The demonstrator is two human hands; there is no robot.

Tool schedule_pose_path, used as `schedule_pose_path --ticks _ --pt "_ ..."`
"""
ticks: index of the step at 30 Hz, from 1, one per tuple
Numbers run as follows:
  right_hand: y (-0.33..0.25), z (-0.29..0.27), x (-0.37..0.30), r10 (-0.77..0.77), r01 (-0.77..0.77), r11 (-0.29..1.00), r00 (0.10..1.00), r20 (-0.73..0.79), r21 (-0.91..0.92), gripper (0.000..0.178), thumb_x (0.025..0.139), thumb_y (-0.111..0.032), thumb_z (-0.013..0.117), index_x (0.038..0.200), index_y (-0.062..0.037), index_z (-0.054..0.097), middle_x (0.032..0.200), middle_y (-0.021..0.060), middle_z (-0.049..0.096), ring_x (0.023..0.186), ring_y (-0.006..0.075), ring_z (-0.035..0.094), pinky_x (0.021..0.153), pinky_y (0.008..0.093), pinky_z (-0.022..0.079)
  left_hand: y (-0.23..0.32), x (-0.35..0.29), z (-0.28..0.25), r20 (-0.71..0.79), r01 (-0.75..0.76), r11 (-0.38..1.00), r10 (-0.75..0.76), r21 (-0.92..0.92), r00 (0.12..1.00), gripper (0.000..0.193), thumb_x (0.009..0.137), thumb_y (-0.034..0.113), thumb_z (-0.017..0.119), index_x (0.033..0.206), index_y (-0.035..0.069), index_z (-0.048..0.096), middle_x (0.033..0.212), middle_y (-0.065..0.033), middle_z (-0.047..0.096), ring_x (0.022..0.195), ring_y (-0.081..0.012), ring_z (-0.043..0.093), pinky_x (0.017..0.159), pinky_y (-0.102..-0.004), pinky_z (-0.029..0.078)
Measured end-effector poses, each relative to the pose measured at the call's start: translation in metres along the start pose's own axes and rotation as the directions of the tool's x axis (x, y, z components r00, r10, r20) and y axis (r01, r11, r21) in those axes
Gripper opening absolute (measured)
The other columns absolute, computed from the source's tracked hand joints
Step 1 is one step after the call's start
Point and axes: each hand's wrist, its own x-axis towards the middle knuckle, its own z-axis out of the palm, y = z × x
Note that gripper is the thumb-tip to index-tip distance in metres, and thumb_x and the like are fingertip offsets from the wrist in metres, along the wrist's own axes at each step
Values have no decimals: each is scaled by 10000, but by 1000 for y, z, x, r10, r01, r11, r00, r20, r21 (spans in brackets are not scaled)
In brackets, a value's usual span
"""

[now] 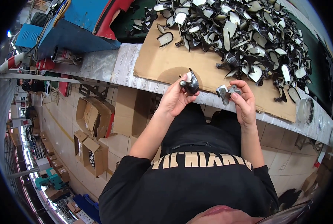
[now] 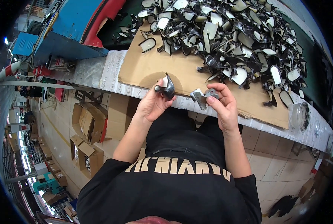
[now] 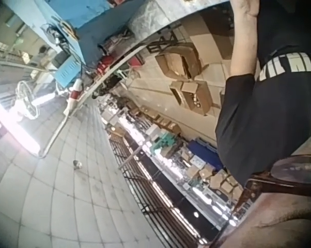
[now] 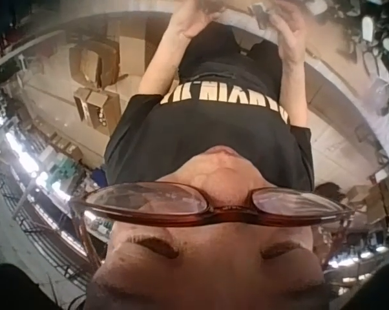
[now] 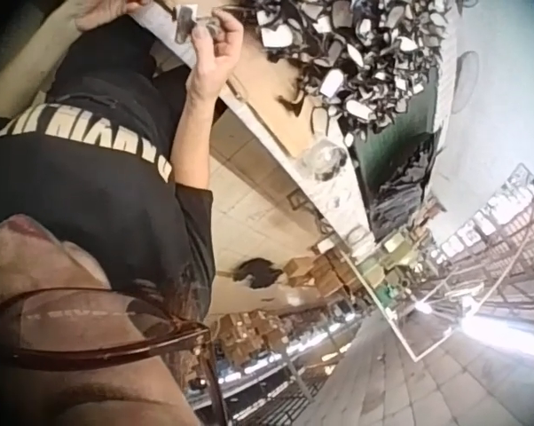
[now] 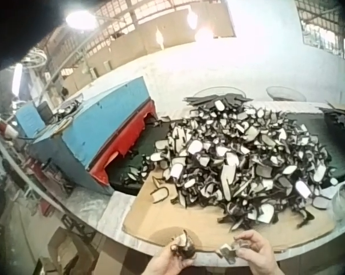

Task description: Inspecting and manually assembling plastic shoe components at a factory workbench.

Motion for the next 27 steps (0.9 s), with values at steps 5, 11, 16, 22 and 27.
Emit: schedule_pose_path --ticks 5,11,16,22,27 --pt "2 17 1 -34 35 997 999 11 -73 339 903 -56 677 1225 -18 579 1026 11 623 928 68 569 845 219 445 -6 -13 -2 173 48 999 -46 -9 984 360 1031 275 504 1269 9 554 1098 -136 685 957 -246 695 825 -377 602" --pt "-4 28 0 -68 68 997 997 -32 -28 330 908 -47 674 1222 -20 578 1015 10 610 920 62 554 834 216 437 -8 -24 6 168 -42 980 9 196 986 327 971 81 581 1285 -5 568 1156 -129 677 1012 -253 697 875 -381 598" --pt "-7 39 -6 -129 124 989 990 -56 -80 357 889 -32 696 1225 -25 576 1000 5 598 908 69 545 834 219 433 -10 -30 7 196 -69 973 25 221 980 301 950 61 633 1239 -20 624 1150 -131 686 1032 -251 694 883 -344 599" --pt "-7 44 -12 -469 422 650 877 103 -632 376 763 22 765 1114 -16 639 965 55 619 853 158 574 769 279 467 -9 -40 13 210 -229 902 160 365 965 261 925 37 675 1171 -49 682 1106 -129 702 994 -202 686 890 -322 582" --pt "-11 49 -12 -512 470 581 846 150 -665 371 730 18 781 1076 -22 653 969 87 669 830 195 580 750 294 475 -7 -42 8 289 -325 838 211 438 934 310 923 17 678 1225 -47 665 1112 -86 697 976 -133 657 905 -289 550"
